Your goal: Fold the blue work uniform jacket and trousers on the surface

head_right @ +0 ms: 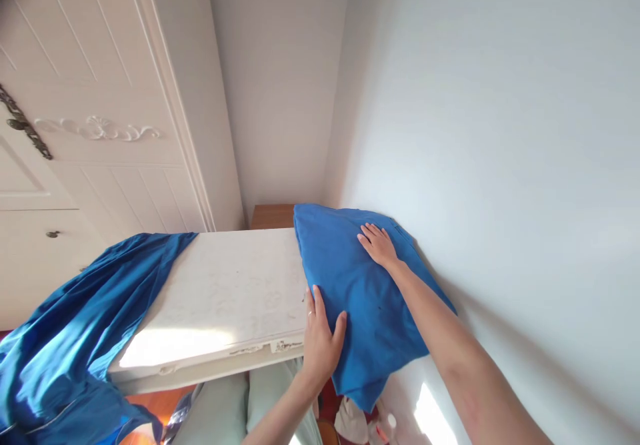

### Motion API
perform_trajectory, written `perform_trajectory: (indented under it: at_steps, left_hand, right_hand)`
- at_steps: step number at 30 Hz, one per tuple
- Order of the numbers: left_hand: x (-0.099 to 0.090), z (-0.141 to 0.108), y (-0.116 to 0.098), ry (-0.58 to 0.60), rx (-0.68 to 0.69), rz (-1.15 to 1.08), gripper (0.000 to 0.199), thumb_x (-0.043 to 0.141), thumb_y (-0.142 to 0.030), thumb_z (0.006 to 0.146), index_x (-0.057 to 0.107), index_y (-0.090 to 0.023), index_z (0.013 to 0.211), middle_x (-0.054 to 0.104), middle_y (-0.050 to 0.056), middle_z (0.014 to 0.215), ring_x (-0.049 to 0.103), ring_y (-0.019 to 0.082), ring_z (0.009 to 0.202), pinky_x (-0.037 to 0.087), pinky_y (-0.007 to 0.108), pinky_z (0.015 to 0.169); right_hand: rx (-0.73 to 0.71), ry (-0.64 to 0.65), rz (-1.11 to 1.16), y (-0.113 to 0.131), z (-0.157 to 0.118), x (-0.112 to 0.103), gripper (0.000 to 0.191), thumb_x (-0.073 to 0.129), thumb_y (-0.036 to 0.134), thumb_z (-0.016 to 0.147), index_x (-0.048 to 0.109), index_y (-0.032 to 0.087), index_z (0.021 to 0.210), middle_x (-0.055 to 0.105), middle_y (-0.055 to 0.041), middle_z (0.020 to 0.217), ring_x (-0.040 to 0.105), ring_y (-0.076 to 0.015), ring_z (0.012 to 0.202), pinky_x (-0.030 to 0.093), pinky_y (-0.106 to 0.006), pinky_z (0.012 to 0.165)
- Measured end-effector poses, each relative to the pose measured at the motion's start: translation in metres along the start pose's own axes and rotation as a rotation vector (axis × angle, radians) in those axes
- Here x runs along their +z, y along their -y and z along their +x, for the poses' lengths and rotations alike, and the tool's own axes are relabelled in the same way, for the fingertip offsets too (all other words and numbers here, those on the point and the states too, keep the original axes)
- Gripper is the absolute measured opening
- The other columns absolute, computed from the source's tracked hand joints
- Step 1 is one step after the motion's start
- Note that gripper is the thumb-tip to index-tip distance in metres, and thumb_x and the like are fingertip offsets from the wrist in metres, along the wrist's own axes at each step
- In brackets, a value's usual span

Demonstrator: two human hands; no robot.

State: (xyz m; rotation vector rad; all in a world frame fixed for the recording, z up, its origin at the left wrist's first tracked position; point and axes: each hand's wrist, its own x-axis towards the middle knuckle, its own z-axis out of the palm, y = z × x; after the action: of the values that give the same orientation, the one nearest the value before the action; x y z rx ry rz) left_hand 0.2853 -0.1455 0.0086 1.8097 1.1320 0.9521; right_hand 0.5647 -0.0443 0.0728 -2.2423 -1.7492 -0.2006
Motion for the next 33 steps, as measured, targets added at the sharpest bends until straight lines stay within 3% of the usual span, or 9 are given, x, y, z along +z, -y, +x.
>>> perform_trajectory:
  at_steps: [4,8,15,22,26,30,33]
  left_hand:
    - [0.005,-0.025,0.01,-0.055,0.15,0.145,0.064,0.043,-0.037,0.098,0.025,-0.017,0.156,0.003,0.014,0.167,0.008,0.03,0.153,0.025,0.051,0.121]
    - [0.005,-0.035,0.015,-0.045,0.218,0.222,0.061,0.041,-0.036,0.099,0.028,-0.019,0.156,0.0,0.014,0.167,0.007,0.032,0.153,0.026,0.053,0.12]
    - [-0.003,-0.035,0.011,0.06,0.17,0.195,0.067,0.042,-0.045,0.098,0.024,-0.019,0.157,-0.001,0.015,0.167,0.006,0.032,0.153,0.024,0.052,0.12]
    - [-0.006,-0.033,0.018,0.037,0.245,0.19,0.067,0.044,-0.048,0.098,0.028,-0.019,0.156,0.004,0.017,0.167,0.01,0.035,0.152,0.026,0.056,0.119]
    - [-0.017,-0.031,0.019,0.092,0.259,0.154,0.069,0.046,-0.053,0.096,0.029,-0.022,0.155,0.007,0.016,0.167,0.014,0.036,0.152,0.026,0.058,0.118]
    - [-0.027,-0.031,0.015,0.166,0.258,0.168,0.084,0.053,-0.061,0.09,0.023,-0.02,0.157,0.002,0.019,0.166,0.011,0.036,0.152,0.026,0.058,0.118]
    - [-0.028,-0.032,0.015,0.173,0.273,0.179,0.086,0.055,-0.061,0.088,0.023,-0.02,0.157,0.002,0.019,0.166,0.011,0.036,0.152,0.027,0.058,0.117]
  right_hand:
    - [-0.011,-0.051,0.02,-0.005,0.0,0.007,0.063,0.02,0.054,0.101,0.045,0.021,0.148,0.038,-0.0075,0.157,0.029,-0.0233,0.148,0.019,-0.05,0.123]
    - [-0.018,-0.1,0.03,-0.007,0.0,0.012,0.061,0.021,0.053,0.101,0.046,0.022,0.148,0.039,-0.007,0.157,0.029,-0.024,0.148,0.019,-0.05,0.123]
    - [-0.022,-0.128,0.045,-0.006,-0.003,0.012,0.06,0.021,0.05,0.101,0.047,0.021,0.147,0.04,-0.007,0.156,0.03,-0.0231,0.148,0.018,-0.048,0.123]
    - [-0.001,-0.048,0.002,-0.003,0.001,0.006,0.063,0.017,0.051,0.102,0.039,0.019,0.152,0.032,-0.0075,0.161,0.023,-0.0228,0.15,0.013,-0.047,0.123]
    - [-0.007,0.059,-0.013,-0.003,0.0,0.0,0.068,0.017,0.056,0.101,0.029,0.017,0.156,0.023,-0.0094,0.163,0.018,-0.0261,0.152,0.013,-0.051,0.122]
    - [-0.027,0.114,0.021,-0.005,-0.017,-0.001,0.073,0.022,0.062,0.098,0.025,0.019,0.157,0.015,-0.0084,0.165,0.012,-0.0304,0.152,0.009,-0.055,0.122]
    - [-0.058,0.097,0.059,-0.007,-0.033,0.0,0.072,0.023,0.063,0.098,0.025,0.023,0.157,0.014,-0.0064,0.166,0.01,-0.0287,0.153,0.007,-0.054,0.122]
